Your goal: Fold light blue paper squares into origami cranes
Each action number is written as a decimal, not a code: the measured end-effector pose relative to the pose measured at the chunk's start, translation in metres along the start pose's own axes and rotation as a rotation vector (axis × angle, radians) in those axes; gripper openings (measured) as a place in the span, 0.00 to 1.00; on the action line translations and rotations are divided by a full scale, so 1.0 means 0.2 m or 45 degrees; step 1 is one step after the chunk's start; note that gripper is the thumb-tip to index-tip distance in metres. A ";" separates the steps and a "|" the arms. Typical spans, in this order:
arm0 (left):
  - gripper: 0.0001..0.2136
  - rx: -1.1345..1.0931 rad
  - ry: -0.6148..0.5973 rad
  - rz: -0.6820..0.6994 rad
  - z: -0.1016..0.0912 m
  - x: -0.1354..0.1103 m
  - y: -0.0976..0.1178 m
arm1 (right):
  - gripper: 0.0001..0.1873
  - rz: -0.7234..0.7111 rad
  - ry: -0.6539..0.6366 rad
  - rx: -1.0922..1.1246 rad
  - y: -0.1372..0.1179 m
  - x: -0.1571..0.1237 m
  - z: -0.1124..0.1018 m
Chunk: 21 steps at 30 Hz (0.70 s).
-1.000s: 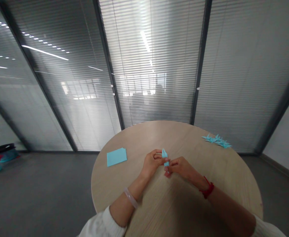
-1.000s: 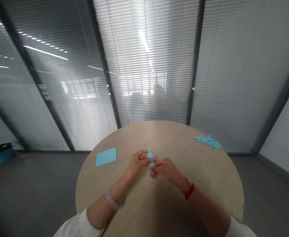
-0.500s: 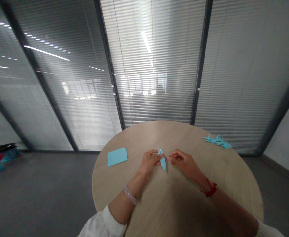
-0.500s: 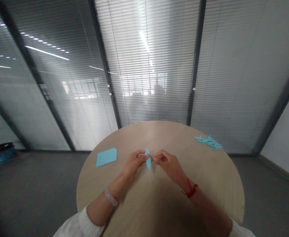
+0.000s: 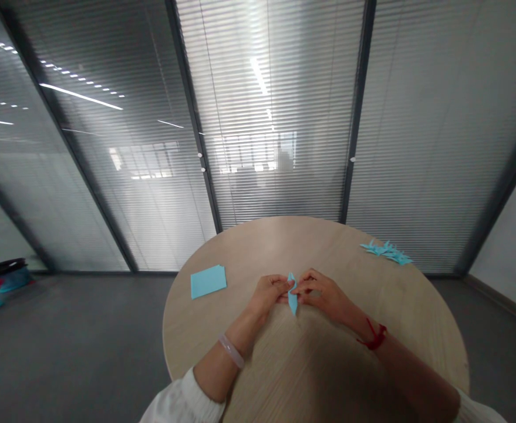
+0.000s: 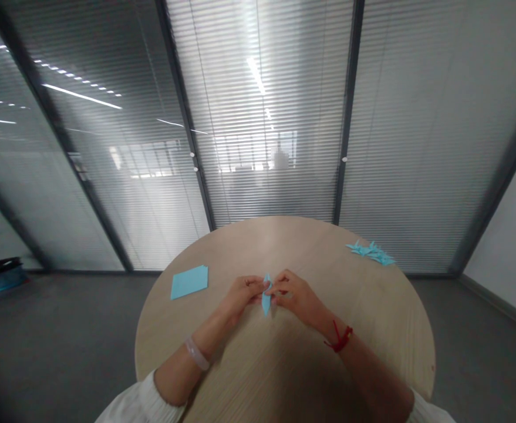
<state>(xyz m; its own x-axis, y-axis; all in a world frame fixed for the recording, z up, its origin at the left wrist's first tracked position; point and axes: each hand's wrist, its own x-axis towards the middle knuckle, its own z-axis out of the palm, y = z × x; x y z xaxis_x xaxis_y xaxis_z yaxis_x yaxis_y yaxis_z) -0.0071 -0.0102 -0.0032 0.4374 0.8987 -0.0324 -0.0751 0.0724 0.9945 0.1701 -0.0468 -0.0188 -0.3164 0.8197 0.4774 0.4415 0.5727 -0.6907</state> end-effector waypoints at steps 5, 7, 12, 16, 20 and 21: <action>0.17 0.045 -0.056 -0.017 0.00 0.01 -0.02 | 0.07 -0.015 -0.033 -0.054 0.00 0.00 0.00; 0.17 0.064 -0.065 -0.033 -0.01 0.02 -0.03 | 0.07 -0.017 -0.049 -0.056 -0.01 -0.01 0.01; 0.17 0.117 -0.084 -0.024 -0.01 0.02 -0.03 | 0.09 -0.009 -0.063 -0.032 -0.01 -0.01 0.01; 0.16 0.130 -0.077 0.001 -0.01 0.01 -0.03 | 0.09 -0.019 -0.064 -0.022 -0.03 -0.01 0.01; 0.15 0.128 -0.051 0.021 -0.01 0.01 -0.03 | 0.09 -0.020 -0.071 -0.024 -0.05 -0.01 0.01; 0.14 0.126 -0.045 0.023 -0.01 0.01 -0.03 | 0.09 -0.021 -0.068 -0.032 -0.05 -0.01 0.02</action>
<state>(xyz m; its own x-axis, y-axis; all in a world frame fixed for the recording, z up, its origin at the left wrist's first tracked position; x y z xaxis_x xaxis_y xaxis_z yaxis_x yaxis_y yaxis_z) -0.0078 -0.0072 -0.0098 0.4685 0.8834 -0.0128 0.0051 0.0118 0.9999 0.1640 -0.0540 -0.0149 -0.3681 0.8090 0.4582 0.4567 0.5866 -0.6688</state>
